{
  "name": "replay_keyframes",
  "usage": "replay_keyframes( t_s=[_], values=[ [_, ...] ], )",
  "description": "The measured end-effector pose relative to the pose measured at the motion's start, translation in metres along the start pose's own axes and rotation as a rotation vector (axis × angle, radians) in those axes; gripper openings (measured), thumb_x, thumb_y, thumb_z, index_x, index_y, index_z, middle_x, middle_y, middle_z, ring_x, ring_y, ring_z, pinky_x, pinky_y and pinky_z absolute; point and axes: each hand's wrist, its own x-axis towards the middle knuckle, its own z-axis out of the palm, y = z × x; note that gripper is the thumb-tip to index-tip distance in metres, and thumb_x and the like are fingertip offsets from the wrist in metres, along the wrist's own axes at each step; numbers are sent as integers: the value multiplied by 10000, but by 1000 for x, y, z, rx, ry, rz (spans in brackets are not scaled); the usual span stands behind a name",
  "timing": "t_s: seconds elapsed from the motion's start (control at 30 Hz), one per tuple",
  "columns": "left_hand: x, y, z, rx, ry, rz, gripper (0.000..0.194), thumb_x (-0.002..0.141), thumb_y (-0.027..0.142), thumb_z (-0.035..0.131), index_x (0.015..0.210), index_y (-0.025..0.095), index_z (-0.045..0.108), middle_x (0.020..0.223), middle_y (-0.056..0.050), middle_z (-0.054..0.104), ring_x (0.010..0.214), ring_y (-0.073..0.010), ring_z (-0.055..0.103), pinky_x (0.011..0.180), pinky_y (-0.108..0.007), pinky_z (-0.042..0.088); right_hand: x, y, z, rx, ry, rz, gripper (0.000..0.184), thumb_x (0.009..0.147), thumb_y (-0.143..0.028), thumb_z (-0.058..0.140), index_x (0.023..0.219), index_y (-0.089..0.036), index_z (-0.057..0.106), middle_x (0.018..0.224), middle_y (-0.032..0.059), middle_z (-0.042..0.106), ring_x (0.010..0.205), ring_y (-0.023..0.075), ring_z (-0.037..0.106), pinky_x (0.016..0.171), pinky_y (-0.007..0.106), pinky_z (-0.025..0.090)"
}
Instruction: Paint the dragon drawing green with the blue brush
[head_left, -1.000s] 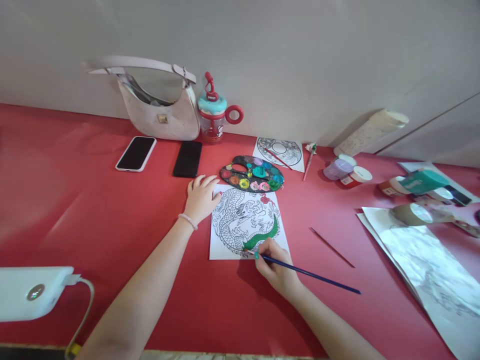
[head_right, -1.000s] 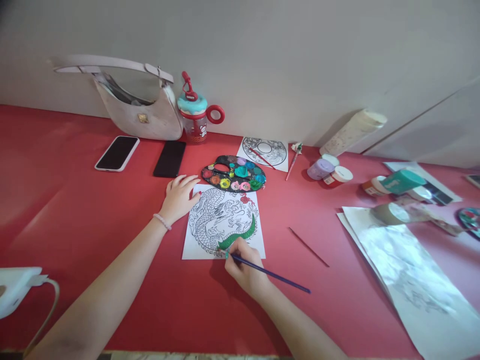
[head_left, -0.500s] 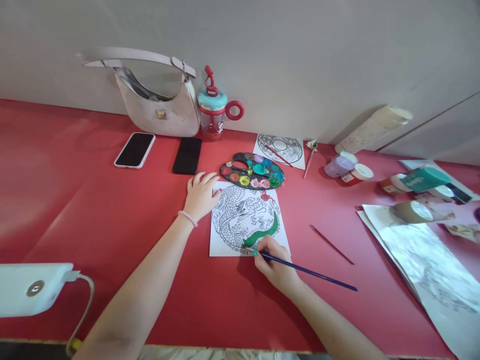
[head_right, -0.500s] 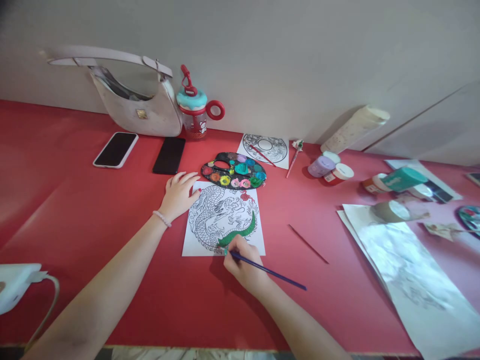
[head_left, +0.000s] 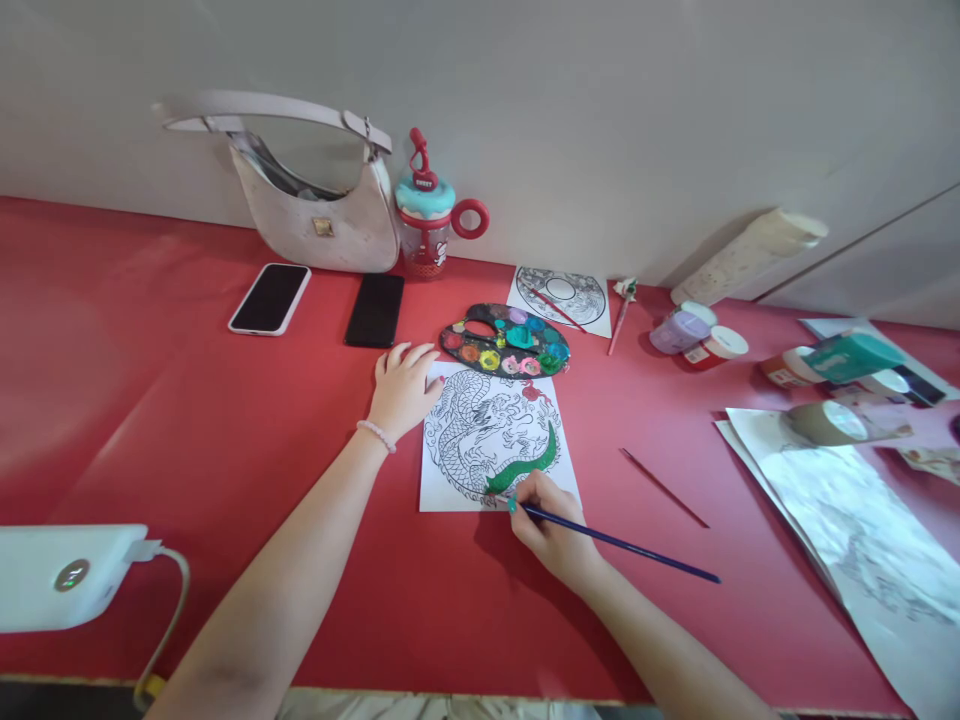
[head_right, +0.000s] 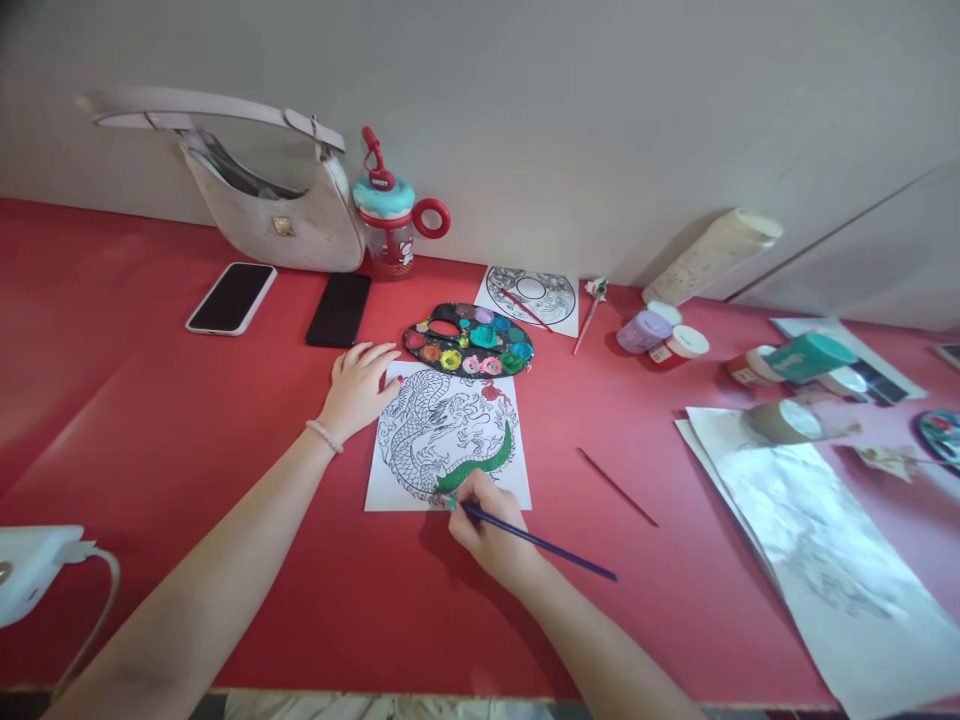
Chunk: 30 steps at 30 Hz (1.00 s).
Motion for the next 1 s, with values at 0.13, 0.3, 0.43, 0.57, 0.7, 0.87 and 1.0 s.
replay_keyframes(
  t_s=[0.13, 0.3, 0.43, 0.57, 0.7, 0.87, 1.0],
  values=[
    [0, 0, 0, -4, -1, 2, 398, 914, 266, 562, 1307, 216, 591, 1435, -59, 554, 1343, -341, 401, 1108, -555, 307, 0, 1, 0, -7, 1, 18, 138, 746, -176, 504, 706, -247, 392, 533, -69, 399, 453, 96, 332, 436, 218, 286],
    [0, 1, -1, 3, -10, -7, 387, 915, 256, 564, 1300, 222, 593, 1440, -55, 551, 1344, -338, 402, 1113, -543, 301, -1, -1, 0, -21, -1, -9, 147, 733, -165, 489, 693, -245, 373, 529, -72, 384, 454, 93, 318, 435, 216, 273],
    [0, 2, -2, 8, -8, -5, 393, 915, 256, 562, 1303, 199, 592, 1435, -61, 555, 1341, -339, 406, 1108, -549, 308, -1, -1, -1, -17, -5, -16, 138, 746, -169, 483, 701, -244, 376, 531, -75, 378, 459, 91, 321, 439, 211, 281],
    [0, 2, -3, 11, -2, 1, 393, 918, 252, 565, 1303, 176, 594, 1436, -64, 555, 1340, -341, 409, 1103, -556, 317, -1, 0, 0, -18, 0, -9, 137, 755, -159, 483, 708, -240, 383, 538, -78, 383, 461, 85, 315, 441, 204, 280],
    [0, 2, -2, 14, -1, 1, 395, 916, 246, 582, 1303, 168, 596, 1433, -64, 558, 1340, -339, 413, 1106, -553, 320, -1, -2, 0, -33, -3, -35, 149, 739, -144, 477, 697, -240, 371, 531, -80, 379, 457, 81, 311, 436, 200, 273],
    [0, 2, -3, 11, -4, -2, 396, 918, 243, 586, 1305, 160, 597, 1434, -64, 557, 1339, -343, 414, 1107, -559, 320, 0, 0, 0, -37, 6, -44, 133, 750, -150, 464, 704, -239, 377, 534, -79, 385, 454, 79, 321, 431, 196, 279],
    [0, 3, -3, 9, -7, 1, 400, 923, 245, 582, 1312, 153, 593, 1436, -64, 554, 1345, -337, 412, 1107, -550, 326, 0, 0, 1, -46, 3, -42, 138, 745, -138, 461, 700, -238, 378, 530, -82, 371, 453, 77, 309, 427, 194, 271]
  ],
)
